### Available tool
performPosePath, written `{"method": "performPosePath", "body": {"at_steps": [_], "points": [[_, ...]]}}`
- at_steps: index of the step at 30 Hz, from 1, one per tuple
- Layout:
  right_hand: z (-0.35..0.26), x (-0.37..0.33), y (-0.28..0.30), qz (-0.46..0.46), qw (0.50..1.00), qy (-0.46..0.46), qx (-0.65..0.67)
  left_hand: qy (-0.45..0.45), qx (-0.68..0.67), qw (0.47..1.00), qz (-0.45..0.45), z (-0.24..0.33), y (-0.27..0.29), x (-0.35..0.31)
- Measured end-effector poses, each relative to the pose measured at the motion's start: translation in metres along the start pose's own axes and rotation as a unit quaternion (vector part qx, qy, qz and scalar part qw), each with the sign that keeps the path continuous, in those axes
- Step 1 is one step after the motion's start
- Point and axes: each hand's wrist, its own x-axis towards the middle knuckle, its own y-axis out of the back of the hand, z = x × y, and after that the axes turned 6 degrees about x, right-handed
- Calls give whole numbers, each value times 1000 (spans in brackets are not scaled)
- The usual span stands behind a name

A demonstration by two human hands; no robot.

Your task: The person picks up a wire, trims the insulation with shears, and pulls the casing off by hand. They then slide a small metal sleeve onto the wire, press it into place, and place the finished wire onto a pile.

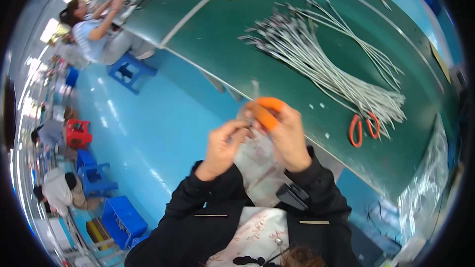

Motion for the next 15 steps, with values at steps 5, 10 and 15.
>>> {"method": "performPosePath", "body": {"at_steps": [5, 10, 15], "points": [[-2, 17, 5, -40, 996, -27, 71, 17, -32, 999, 3, 3, 6, 7], [2, 18, 7, -54, 996, -44, 63, 32, -42, 999, 11, -1, 10, 2], [2, 25, -8, -36, 996, 20, -85, 44, -11, 997, 56, 2, 40, 5]]}}
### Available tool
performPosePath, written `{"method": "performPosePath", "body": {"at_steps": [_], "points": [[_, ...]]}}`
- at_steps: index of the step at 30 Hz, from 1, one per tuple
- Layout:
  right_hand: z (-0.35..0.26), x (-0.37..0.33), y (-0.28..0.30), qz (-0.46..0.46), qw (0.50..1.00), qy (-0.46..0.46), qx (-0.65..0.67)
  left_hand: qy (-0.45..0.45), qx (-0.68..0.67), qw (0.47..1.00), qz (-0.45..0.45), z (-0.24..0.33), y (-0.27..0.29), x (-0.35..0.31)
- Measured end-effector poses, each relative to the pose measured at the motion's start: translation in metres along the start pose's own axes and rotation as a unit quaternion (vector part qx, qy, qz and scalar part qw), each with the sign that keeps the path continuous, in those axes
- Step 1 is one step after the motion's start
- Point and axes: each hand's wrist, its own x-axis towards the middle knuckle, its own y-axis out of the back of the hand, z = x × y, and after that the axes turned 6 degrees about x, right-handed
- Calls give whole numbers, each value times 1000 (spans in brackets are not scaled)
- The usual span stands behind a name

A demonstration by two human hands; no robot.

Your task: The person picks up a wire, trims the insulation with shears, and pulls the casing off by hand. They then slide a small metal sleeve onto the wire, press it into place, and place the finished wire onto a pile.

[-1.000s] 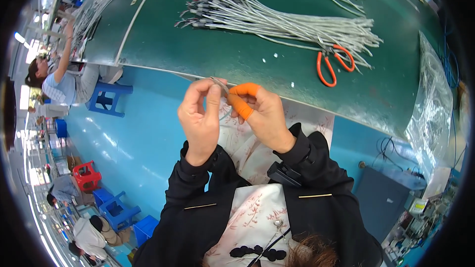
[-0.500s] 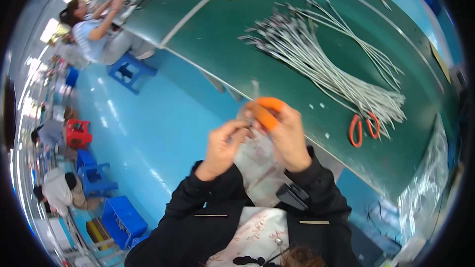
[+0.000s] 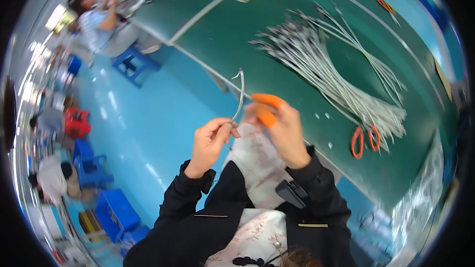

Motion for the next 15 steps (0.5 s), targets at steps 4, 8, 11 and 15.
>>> {"method": "performPosePath", "body": {"at_steps": [4, 8, 11, 15], "points": [[-2, 0, 8, -5, 990, 35, -138, -41, -25, 991, 122, 16, 58, 36], [-5, -4, 27, -29, 906, 127, -402, -54, -147, 963, 217, 25, 139, 90], [6, 8, 48, -34, 812, 224, -538, -81, -165, 952, 246, 19, 200, 139], [9, 18, 41, -55, 725, 259, -636, -74, -146, 944, 286, -9, 268, 185]]}}
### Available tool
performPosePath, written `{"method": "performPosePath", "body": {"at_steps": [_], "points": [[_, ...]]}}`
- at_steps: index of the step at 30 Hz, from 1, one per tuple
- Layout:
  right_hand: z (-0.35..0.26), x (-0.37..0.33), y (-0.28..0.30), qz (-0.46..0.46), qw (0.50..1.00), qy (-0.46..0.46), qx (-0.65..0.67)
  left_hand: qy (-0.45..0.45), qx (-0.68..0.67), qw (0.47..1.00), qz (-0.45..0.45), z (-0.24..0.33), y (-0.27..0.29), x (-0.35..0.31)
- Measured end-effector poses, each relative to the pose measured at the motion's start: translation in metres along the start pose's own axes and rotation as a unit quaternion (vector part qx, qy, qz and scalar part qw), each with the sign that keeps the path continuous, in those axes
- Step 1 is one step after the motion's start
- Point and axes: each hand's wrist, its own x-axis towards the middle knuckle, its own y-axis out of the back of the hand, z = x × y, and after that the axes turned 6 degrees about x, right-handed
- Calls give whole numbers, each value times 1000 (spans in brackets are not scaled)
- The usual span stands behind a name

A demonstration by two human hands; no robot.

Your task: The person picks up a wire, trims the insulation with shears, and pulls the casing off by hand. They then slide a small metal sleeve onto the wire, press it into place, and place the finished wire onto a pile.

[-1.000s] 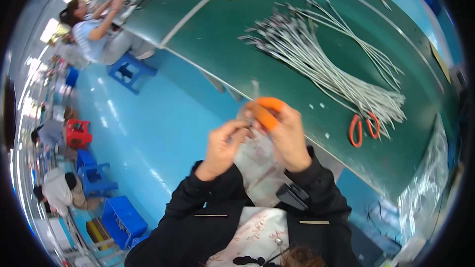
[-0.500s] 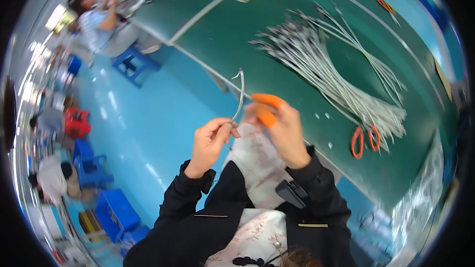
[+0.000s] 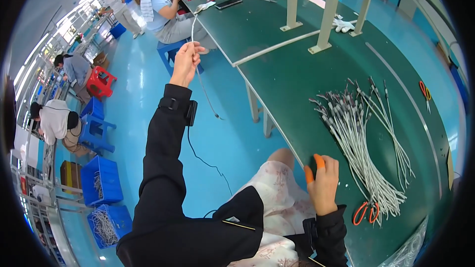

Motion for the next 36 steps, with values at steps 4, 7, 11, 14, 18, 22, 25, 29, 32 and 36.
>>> {"method": "performPosePath", "body": {"at_steps": [4, 7, 11, 14, 18, 22, 25, 29, 32, 36], "points": [[-9, 8, -3, -48, 997, 34, -57, -20, 2, 999, 28, -11, 27, 53], [-6, 11, -7, -83, 991, 55, -90, -33, 2, 998, 48, -26, 37, 86], [2, 10, -10, -117, 985, 65, -112, -42, 18, 996, 73, -35, 45, 113], [2, 9, -13, -125, 984, 62, -107, -42, 31, 995, 84, -38, 53, 128], [-3, 11, -10, -122, 989, 26, -85, -56, 42, 992, 107, -45, 62, 148], [-5, 11, -8, -157, 979, 40, -122, -47, 66, 987, 137, -57, 67, 160], [-3, 10, -7, -170, 976, 38, -132, -21, 64, 984, 164, -64, 77, 166], [-3, 18, -10, -163, 978, 43, -124, -19, 91, 982, 166, -64, 80, 179], [-5, 20, -10, -174, 975, 33, -136, -7, 82, 982, 170, -74, 69, 183], [-5, 16, -11, -180, 973, 32, -140, 9, 85, 979, 187, -86, 67, 192]]}}
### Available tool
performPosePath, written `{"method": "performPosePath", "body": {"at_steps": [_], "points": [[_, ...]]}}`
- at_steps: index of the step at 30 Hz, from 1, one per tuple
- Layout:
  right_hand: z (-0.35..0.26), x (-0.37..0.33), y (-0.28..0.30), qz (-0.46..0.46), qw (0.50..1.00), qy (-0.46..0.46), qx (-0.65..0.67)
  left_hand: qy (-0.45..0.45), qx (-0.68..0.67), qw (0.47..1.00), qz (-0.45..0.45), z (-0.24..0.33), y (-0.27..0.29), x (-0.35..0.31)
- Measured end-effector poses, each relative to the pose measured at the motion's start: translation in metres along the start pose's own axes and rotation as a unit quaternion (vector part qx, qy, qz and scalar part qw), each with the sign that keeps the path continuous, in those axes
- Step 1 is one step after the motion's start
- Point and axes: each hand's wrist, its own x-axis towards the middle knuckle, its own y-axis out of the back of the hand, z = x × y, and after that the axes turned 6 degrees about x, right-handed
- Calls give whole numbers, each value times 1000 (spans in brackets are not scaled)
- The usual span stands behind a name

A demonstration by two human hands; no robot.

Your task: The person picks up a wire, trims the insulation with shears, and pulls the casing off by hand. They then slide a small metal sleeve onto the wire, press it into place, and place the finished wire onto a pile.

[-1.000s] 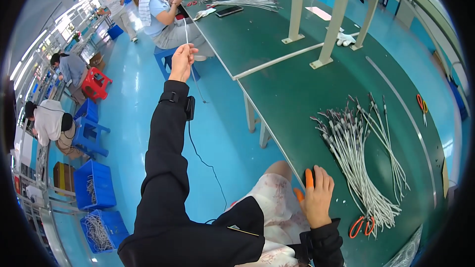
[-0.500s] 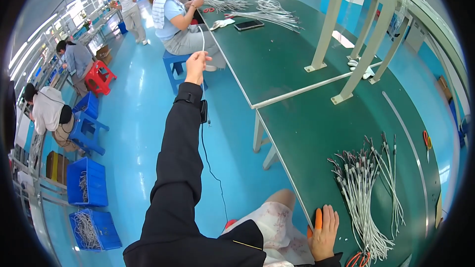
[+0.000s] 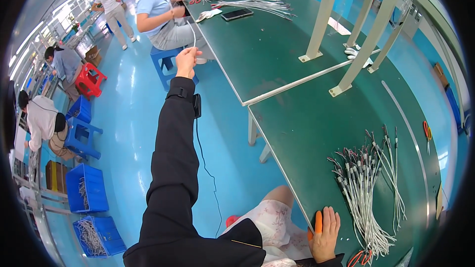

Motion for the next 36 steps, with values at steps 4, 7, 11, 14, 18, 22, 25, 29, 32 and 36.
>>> {"method": "performPosePath", "body": {"at_steps": [4, 7, 11, 14, 18, 22, 25, 29, 32, 36], "points": [[0, -1, 0, -9, 1000, -1, 2, 13, 14, 1000, 13, -2, -9, 8], [1, -1, 1, -16, 1000, -3, -3, 35, 32, 999, 20, -2, -18, 11], [1, 3, 5, -20, 1000, 1, -11, 70, 84, 993, 39, -4, -24, 16], [2, 5, 8, -24, 1000, -5, -6, 85, 123, 987, 65, -10, -37, 12], [2, 4, 8, -19, 1000, 7, -1, 91, 147, 982, 79, -10, -33, 24], [3, 5, 10, -19, 1000, 6, 9, 117, 100, 986, 66, -2, -37, 24], [3, 3, 9, -7, 1000, 1, 10, 129, 74, 987, 63, 5, -33, 14], [1, 3, 11, -2, 1000, 7, 12, 120, 79, 988, 61, 7, -20, 12], [3, 1, 9, 4, 1000, 13, 11, 114, 85, 988, 56, 7, -18, 11], [5, 2, 10, 11, 1000, 16, 11, 97, 140, 984, 46, 7, -22, 13]]}}
